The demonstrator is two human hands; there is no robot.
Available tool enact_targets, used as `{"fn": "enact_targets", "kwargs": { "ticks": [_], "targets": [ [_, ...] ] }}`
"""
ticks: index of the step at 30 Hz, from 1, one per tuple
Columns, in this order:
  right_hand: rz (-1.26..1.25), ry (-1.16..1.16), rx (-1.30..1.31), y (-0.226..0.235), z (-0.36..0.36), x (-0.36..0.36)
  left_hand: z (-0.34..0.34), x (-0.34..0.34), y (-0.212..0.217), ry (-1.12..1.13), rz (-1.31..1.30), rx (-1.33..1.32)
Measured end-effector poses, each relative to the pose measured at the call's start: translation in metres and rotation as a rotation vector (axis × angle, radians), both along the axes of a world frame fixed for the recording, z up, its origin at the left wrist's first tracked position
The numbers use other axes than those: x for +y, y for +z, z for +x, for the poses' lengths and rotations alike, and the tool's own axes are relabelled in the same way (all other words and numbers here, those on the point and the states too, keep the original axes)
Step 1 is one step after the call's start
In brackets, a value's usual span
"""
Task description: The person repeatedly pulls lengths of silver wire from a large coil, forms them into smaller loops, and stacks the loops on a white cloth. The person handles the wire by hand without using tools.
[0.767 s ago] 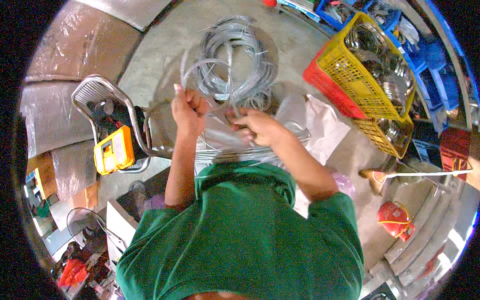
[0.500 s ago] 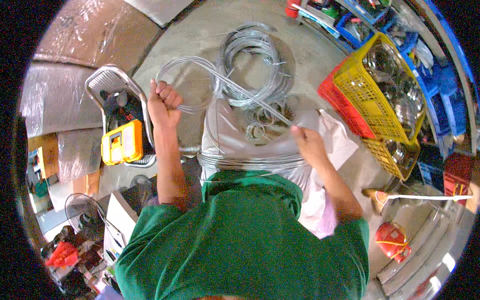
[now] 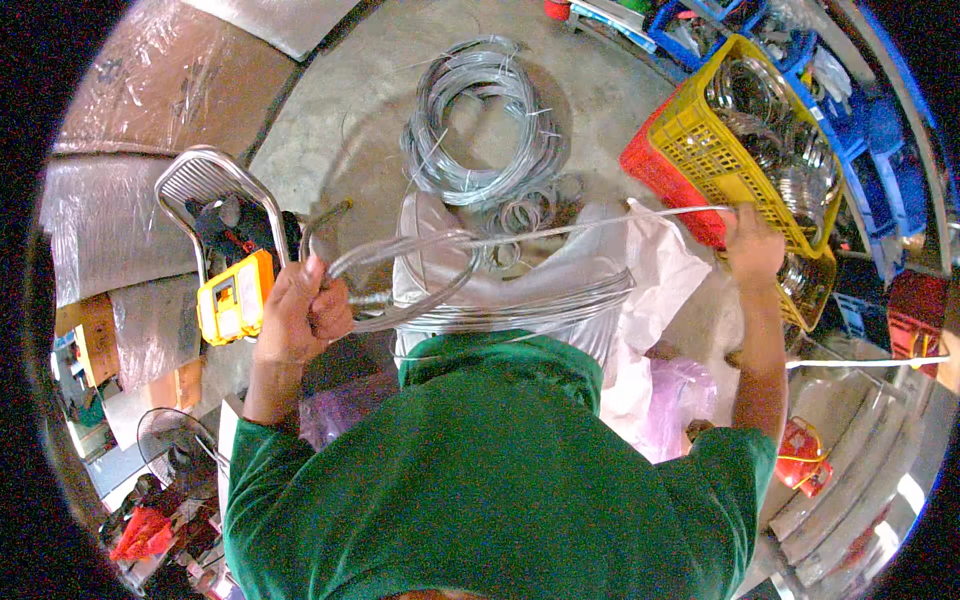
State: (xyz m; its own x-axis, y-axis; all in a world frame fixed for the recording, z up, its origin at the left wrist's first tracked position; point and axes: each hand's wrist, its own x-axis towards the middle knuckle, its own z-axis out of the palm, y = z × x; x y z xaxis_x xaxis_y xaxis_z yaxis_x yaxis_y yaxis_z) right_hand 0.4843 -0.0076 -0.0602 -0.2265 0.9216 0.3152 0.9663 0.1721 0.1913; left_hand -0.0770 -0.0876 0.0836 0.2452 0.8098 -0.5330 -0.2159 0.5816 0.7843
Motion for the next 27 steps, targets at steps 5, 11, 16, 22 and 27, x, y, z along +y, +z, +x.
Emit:
{"fn": "enact_targets", "kwargs": {
  "ticks": [5,11,16,22,27],
  "targets": [
    [0.045,0.103,-0.069,0.015,0.035,0.004,-0.006,-0.015,0.012,-0.248,-0.116,0.171],
    [0.301,-0.285,0.428,-0.017,-0.016,0.003,0.027,-0.018,-0.006,0.023,-0.16,-0.26],
    [-0.182,-0.347,2.336,-0.036,-0.205,0.004,0.079,0.026,-0.05,0.14,0.096,-1.165],
    [-0.575,-0.02,3.101,0.02,-0.302,0.009,0.109,0.044,-0.074,0.28,0.184,-1.106],
    [-1.005,0.171,3.153,0.031,-0.305,0.002,0.102,0.046,-0.087,0.401,0.196,-0.917]
  ]
}}
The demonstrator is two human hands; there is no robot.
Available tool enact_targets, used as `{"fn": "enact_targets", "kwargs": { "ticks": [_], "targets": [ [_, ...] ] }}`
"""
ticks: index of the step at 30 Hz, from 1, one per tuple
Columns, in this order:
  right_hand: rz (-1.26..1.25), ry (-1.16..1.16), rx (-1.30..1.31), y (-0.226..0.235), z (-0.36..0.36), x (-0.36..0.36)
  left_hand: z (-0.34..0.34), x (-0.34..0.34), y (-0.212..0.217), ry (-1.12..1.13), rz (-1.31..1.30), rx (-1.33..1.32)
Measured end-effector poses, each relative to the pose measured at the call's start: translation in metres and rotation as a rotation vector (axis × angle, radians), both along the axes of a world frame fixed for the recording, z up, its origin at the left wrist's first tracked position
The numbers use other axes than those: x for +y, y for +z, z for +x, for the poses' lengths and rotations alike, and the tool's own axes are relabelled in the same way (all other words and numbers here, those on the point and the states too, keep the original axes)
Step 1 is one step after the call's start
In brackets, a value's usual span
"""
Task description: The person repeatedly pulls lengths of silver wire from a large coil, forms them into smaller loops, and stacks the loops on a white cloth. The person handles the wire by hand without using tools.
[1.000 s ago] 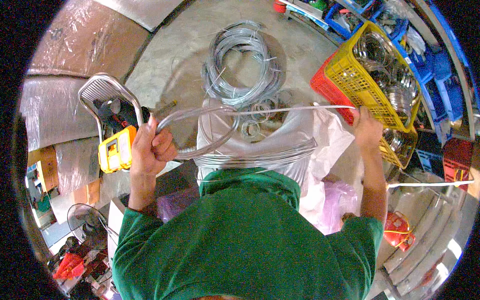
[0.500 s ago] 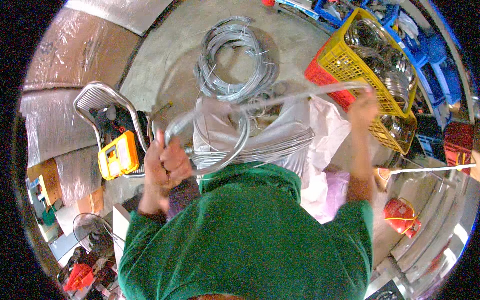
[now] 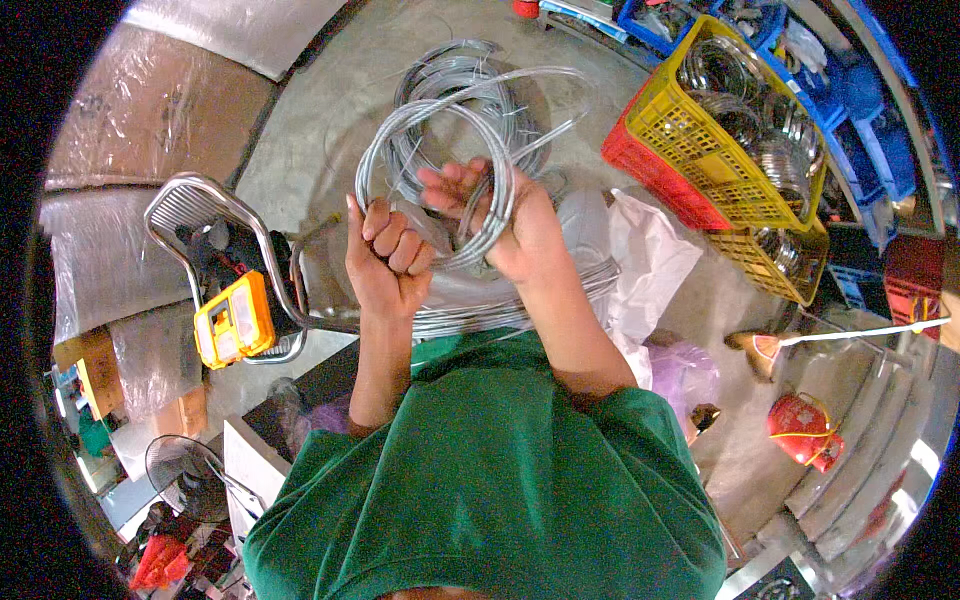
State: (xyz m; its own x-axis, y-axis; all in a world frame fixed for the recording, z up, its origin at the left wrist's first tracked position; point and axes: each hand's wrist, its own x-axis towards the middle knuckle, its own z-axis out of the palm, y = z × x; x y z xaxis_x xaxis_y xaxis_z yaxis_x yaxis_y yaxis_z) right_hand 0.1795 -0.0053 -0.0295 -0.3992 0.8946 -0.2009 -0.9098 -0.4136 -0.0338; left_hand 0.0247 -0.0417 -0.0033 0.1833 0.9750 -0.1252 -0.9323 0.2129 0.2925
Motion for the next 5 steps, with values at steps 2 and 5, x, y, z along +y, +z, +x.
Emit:
{"fn": "enact_targets", "kwargs": {
  "ticks": [2,5],
  "targets": [
    [0.018,0.118,-0.06,-0.003,-0.002,-0.013,0.0,0.003,-0.006,0.068,-0.075,0.079],
    [-0.023,0.045,-0.101,-0.015,-0.006,-0.017,0.002,0.009,-0.012,0.119,-0.166,0.139]
  ]
}}
